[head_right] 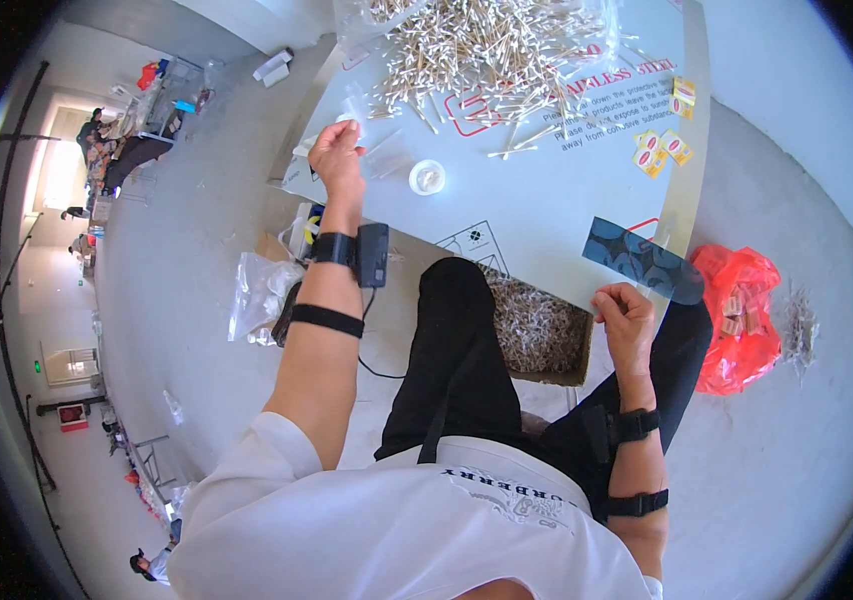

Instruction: Packing cotton swabs into plastic bags and organizing them into bundles for final packaging.

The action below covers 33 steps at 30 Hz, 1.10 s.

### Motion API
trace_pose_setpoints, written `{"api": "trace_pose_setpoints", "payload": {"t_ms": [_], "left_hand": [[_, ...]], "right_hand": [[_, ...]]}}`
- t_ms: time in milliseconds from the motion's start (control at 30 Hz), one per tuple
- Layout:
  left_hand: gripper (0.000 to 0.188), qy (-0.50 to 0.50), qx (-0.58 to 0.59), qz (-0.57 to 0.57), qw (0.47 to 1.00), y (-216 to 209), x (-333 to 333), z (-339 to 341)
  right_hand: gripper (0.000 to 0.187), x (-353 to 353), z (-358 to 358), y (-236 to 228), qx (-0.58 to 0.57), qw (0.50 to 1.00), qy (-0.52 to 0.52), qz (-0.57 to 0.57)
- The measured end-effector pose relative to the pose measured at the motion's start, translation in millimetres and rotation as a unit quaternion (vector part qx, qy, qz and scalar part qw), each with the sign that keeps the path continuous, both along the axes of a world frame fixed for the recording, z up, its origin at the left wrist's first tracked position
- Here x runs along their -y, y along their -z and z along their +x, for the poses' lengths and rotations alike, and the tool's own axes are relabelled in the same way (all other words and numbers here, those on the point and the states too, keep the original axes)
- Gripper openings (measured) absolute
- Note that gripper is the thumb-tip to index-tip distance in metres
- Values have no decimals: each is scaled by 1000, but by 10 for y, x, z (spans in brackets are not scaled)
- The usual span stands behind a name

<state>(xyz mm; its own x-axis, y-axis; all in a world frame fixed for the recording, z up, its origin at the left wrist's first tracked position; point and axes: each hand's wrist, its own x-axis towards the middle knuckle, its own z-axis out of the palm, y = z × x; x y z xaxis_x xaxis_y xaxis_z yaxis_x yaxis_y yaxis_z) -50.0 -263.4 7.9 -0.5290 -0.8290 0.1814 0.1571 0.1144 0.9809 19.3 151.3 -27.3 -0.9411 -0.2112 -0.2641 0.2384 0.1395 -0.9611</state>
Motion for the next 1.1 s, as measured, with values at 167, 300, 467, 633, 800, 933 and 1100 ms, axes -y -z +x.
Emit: {"api": "trace_pose_setpoints", "payload": {"t_ms": [167,300,467,633,800,933,1100], "left_hand": [[2,232,73,-64,968,-2,-1014,304],[8,357,142,-100,918,149,-2096,755],[13,373,173,-64,909,222,-2654,1092],[13,455,195,48,867,112,-2693,1165],[16,479,204,290,803,93,-2742,1213],[7,374,171,-185,893,215,-2819,1218],[12,362,84,-360,856,-54,-2974,1044]], "right_hand": [[12,186,108,-127,39,991,1,-125],[18,442,245,-327,71,980,87,-164],[16,188,354,-51,72,980,81,-169],[17,42,433,-121,64,977,98,-176],[21,-48,444,-3,-85,993,48,-74],[17,-104,484,-149,-192,976,46,96],[12,-164,513,-366,-333,921,39,197]]}}
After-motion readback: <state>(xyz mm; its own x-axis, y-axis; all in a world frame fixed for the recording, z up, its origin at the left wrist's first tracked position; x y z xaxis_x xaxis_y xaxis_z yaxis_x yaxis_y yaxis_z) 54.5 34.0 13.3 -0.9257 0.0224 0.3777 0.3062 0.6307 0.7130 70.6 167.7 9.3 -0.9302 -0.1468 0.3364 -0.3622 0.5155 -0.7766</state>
